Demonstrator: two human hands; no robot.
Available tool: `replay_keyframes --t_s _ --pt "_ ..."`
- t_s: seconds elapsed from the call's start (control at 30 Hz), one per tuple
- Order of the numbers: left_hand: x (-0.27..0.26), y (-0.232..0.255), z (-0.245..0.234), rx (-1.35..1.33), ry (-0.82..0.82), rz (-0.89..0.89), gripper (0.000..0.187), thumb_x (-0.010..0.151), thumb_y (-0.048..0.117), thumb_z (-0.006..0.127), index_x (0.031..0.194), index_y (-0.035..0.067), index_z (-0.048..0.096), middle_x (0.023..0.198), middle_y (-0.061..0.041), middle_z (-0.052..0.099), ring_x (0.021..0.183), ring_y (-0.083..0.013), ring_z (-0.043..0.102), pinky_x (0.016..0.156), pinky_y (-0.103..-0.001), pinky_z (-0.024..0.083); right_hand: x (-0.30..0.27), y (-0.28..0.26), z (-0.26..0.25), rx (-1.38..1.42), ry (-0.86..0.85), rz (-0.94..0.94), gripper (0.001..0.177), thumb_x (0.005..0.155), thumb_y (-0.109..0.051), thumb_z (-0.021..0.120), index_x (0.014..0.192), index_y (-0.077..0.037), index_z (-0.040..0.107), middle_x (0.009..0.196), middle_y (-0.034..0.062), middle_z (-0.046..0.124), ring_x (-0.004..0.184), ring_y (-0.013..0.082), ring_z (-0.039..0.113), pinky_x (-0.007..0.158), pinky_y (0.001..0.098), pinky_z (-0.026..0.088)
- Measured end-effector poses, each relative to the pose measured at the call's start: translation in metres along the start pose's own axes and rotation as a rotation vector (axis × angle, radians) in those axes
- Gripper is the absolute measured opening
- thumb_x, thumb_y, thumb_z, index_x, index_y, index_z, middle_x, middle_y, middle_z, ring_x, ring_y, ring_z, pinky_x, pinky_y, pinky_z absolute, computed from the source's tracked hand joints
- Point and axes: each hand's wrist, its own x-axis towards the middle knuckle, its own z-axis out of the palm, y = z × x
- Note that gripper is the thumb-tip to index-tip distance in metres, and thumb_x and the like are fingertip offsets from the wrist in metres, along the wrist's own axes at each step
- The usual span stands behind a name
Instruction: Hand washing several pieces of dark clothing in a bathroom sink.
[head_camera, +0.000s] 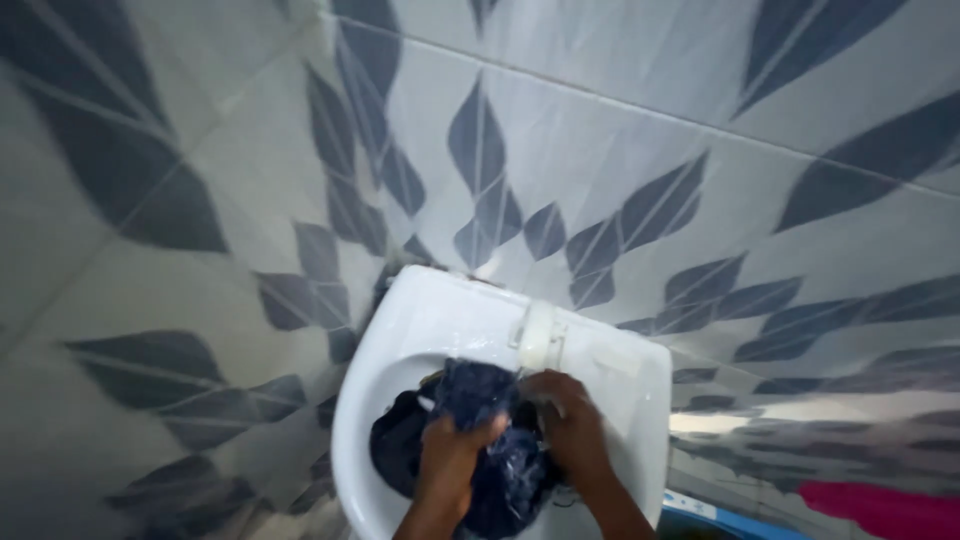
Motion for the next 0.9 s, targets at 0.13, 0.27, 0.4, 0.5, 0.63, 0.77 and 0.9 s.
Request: replay_keyframes --t_s 0.13,0.27,0.4,0.5,0.63,0.77,0.9 --pt "0.018 0.009 0.019 0.038 0.205 0.091 0.047 0.073 0.015 0.091 0.111 -0.008 0.074 0.104 -0.015 0.076 0.094 -0.0279 0.069 0.084 -0.038 0.056 0.0 -0.033 -0.008 0.603 0.061 0.565 0.026 0.092 0.002 0.055 0.107 0.005 0.076 0.116 0.024 0.077 0.106 0.0405 0.066 0.096 0.0453 0.052" --pt "0.061 -0.018 0.012 -0.035 0.221 0.012 0.06 0.075 0.0 0.077 0.132 -0.003 0.058 0.117 -0.013 0.068 0.108 -0.0269 0.065 0.093 -0.037 0.053 0.021 -0.012 0.007 1.461 -0.106 0.756 0.037 0.091 -0.013 0.058 0.12 0.009 0.061 0.131 0.0239 0.068 0.126 0.0308 0.063 0.111 0.0376 0.048" --pt "0.092 -0.075 -0.013 -0.319 -0.076 -0.049 0.067 0.075 -0.008 0.067 0.139 -0.003 0.049 0.124 -0.018 0.064 0.114 -0.0298 0.063 0.098 -0.037 0.051 0.021 -0.041 -0.017 1.23 -0.682 0.175 0.056 0.093 -0.028 0.068 0.132 0.01 0.057 0.136 0.0229 0.063 0.127 0.0321 0.063 0.11 0.0398 0.052" --pt "0.054 -0.034 0.001 -0.441 -0.099 -0.13 0.057 0.083 -0.002 0.072 0.136 0.0 0.054 0.119 -0.019 0.067 0.11 -0.03 0.068 0.098 -0.039 0.051 0.015 -0.016 0.001 0.49 -0.167 0.715 0.046 0.096 -0.029 0.068 0.124 0.008 0.07 0.105 0.0392 0.068 0.084 0.0369 0.062 0.076 0.0402 0.045" --pt "0.031 -0.017 -0.001 -0.561 -0.167 -0.179 0.039 0.099 0.013 0.078 0.13 0.003 0.058 0.116 -0.014 0.069 0.103 -0.0261 0.068 0.093 -0.038 0.052 -0.013 0.003 0.004 0.108 -0.216 0.564 0.056 0.083 -0.029 0.088 0.122 -0.001 0.06 0.105 0.0109 0.072 0.093 0.0176 0.068 0.08 0.03 0.053" --pt "-0.014 0.023 -0.007 -0.56 -0.14 -0.066 0.033 0.089 0.018 0.076 0.118 0.004 0.071 0.11 -0.012 0.075 0.092 -0.026 0.074 0.082 -0.04 0.058 -0.025 0.053 -0.002 0.422 -0.224 0.55 0.04 0.077 -0.012 0.073 0.116 -0.002 0.073 0.092 0.0105 0.075 0.08 0.0171 0.068 0.07 0.0302 0.055" --pt "-0.009 0.018 -0.018 -0.524 0.065 -0.115 0.037 0.087 0.02 0.073 0.12 0.005 0.07 0.109 -0.012 0.076 0.095 -0.0296 0.074 0.083 -0.045 0.06 -0.006 -0.021 -0.04 0.83 -0.186 0.759 0.041 0.081 -0.014 0.067 0.119 -0.001 0.065 0.096 0.0112 0.073 0.083 0.0218 0.07 0.074 0.0339 0.058"
